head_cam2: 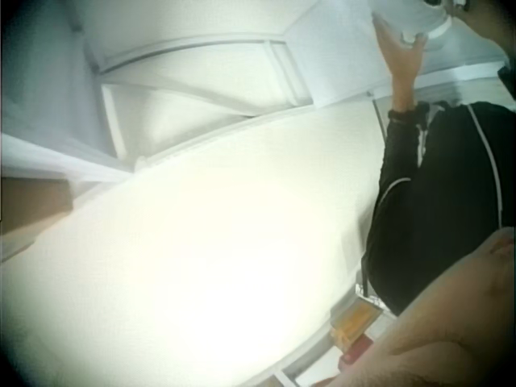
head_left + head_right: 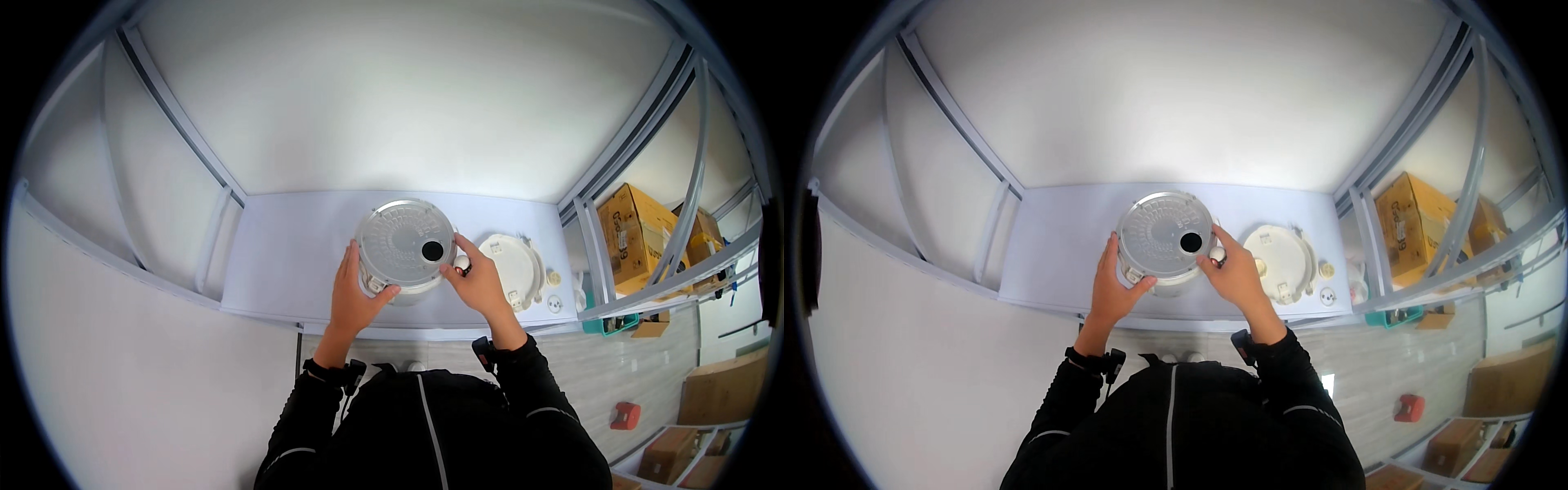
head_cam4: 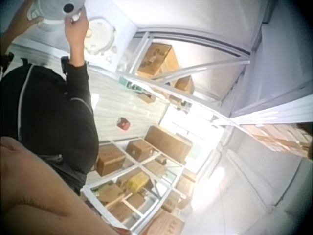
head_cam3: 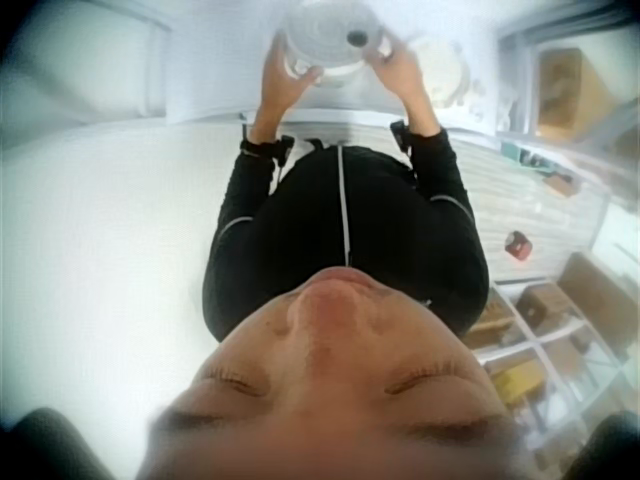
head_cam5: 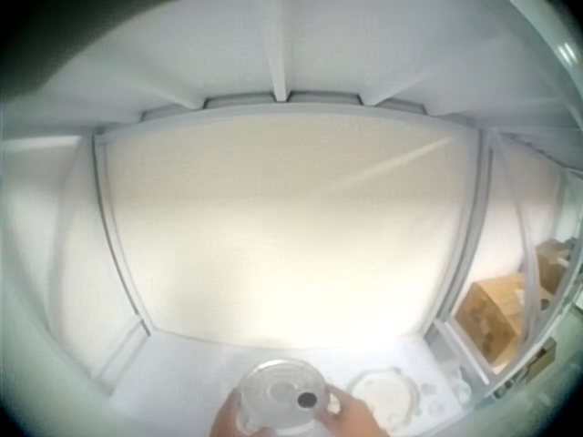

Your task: The person uses a screwdriver to remove screws from a white circular appliance cover and a metal mesh lid on a shelf. They unscrew multiple fasteners, lift off the covers, and place them aside, revealing the interior of the appliance.

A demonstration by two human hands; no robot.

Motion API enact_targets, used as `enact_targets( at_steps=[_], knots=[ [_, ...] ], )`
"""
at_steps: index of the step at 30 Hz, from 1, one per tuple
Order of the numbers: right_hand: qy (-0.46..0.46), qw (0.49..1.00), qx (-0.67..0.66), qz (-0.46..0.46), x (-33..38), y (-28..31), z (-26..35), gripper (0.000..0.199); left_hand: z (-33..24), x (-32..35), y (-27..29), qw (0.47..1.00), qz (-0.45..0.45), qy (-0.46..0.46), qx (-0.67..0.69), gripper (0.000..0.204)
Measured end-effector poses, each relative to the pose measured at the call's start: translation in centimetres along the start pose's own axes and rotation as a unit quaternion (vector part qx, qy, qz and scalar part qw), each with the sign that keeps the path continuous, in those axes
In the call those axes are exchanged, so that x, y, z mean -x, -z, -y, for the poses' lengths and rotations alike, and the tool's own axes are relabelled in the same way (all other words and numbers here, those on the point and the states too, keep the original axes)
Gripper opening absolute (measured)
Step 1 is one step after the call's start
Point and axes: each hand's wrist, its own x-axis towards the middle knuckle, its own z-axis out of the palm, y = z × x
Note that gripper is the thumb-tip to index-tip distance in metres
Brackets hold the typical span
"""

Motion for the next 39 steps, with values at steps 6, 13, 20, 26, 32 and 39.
enact_targets(
  at_steps=[6, 13, 20, 26, 32, 39],
  knots=[
    [0.031, 1.0, 0.001, -0.007, 0.0, 0.1, 0.1, 0.063, 0.2, -0.1, -0.4, 0.999, -0.022, -0.023, -0.013, 0.118],
    [0.111, 0.992, -0.042, -0.036, -0.2, -0.5, 0.2, 0.06, -0.7, 0.0, 1.1, 0.996, -0.057, -0.063, -0.038, 0.115],
    [0.129, 0.986, -0.103, 0.018, 0.9, -3.1, 4.2, 0.057, -0.1, 0.8, 6.5, 0.998, -0.061, -0.026, -0.007, 0.114],
    [0.132, 0.984, -0.115, 0.016, 1.7, -7.9, 9.1, 0.053, 3.6, 1.2, 12.5, 0.999, -0.044, -0.025, 0.016, 0.113],
    [0.116, 0.992, -0.057, 0.003, 3.2, -14.5, 12.5, 0.055, 8.4, 1.8, 18.4, 0.999, -0.02, -0.041, 0.017, 0.113],
    [0.008, 1.0, -0.002, 0.027, 5.2, -21.6, 13.6, 0.058, 15.0, 3.5, 20.7, 0.999, 0.029, 0.004, 0.025, 0.116]
  ],
)
